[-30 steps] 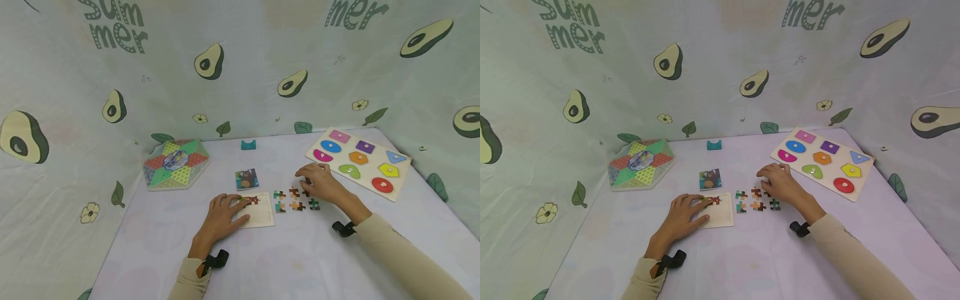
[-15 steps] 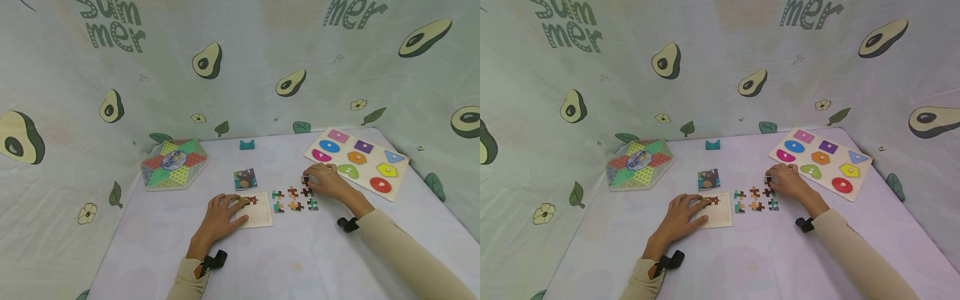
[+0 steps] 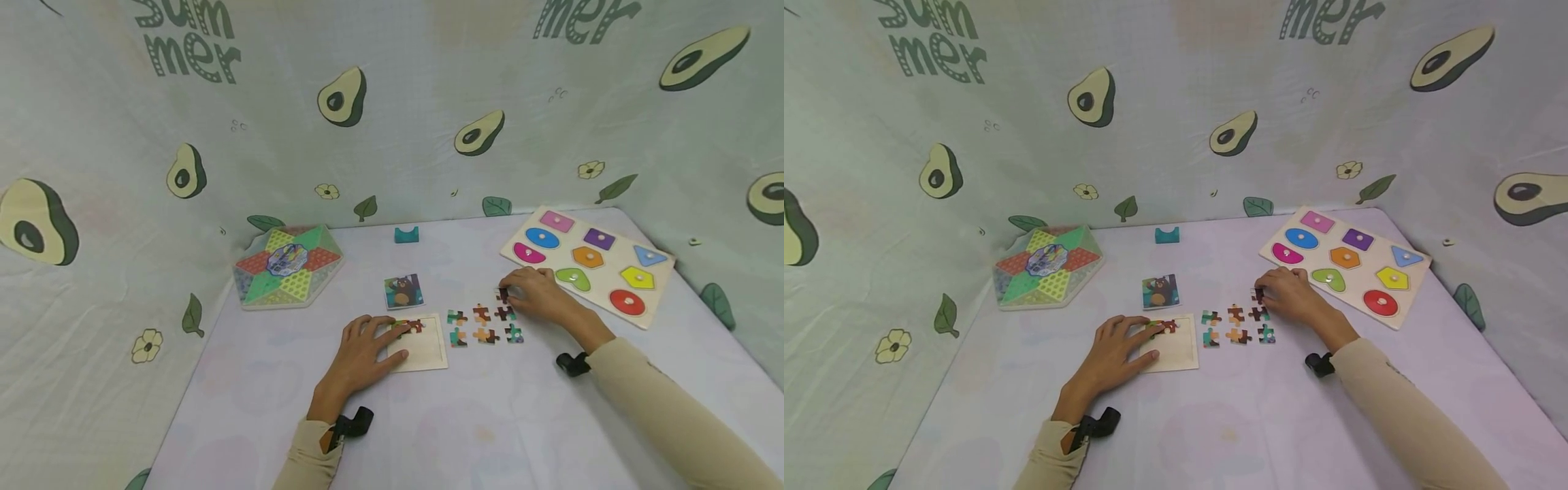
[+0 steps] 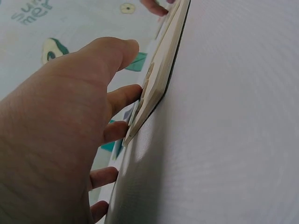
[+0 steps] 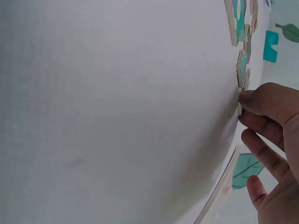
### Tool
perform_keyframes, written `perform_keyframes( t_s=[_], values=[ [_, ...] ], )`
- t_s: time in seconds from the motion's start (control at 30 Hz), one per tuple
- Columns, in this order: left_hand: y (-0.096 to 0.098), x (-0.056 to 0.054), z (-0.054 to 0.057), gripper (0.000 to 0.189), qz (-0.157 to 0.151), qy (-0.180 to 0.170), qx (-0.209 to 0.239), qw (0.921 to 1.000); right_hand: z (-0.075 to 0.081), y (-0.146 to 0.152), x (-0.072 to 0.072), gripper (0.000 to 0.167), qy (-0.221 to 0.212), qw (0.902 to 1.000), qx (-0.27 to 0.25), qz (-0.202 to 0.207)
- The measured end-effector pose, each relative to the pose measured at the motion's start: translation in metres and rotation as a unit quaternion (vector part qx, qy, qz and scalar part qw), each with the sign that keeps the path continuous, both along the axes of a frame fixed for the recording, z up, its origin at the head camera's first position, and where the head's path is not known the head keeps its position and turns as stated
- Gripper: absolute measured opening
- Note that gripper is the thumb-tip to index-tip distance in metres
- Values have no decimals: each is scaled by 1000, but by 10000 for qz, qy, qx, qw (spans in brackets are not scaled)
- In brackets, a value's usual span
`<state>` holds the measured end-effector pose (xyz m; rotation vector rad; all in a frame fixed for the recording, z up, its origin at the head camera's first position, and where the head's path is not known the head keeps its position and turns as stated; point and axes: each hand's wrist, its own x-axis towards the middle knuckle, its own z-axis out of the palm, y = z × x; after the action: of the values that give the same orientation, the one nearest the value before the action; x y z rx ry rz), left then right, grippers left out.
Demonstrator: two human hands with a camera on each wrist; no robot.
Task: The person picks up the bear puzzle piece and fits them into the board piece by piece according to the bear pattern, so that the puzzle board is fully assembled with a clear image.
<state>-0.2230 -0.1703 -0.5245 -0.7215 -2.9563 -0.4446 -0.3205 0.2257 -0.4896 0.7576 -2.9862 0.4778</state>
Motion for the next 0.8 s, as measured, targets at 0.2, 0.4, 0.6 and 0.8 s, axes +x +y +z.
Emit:
perform_keyframes(
  t_s=[0.2, 0.4, 0.6, 0.8],
  values=[
    [1, 0, 1, 57, -18, -66, -12, 10000, 3, -1, -3, 30, 47, 9997, 205, 83],
    [-1, -1, 2, 57, -24, -20, 19, 10000, 6, -2, -4, 30, 123, 9998, 121, 102],
    [-1, -2, 0, 57, -40, 38, -24, 10000, 12, -2, -4, 31, 302, 9995, 80, 11],
    [-2, -2, -1, 57, -29, -4, -10, 10000, 14, -4, -2, 31, 366, 9993, -32, 82]
  ],
)
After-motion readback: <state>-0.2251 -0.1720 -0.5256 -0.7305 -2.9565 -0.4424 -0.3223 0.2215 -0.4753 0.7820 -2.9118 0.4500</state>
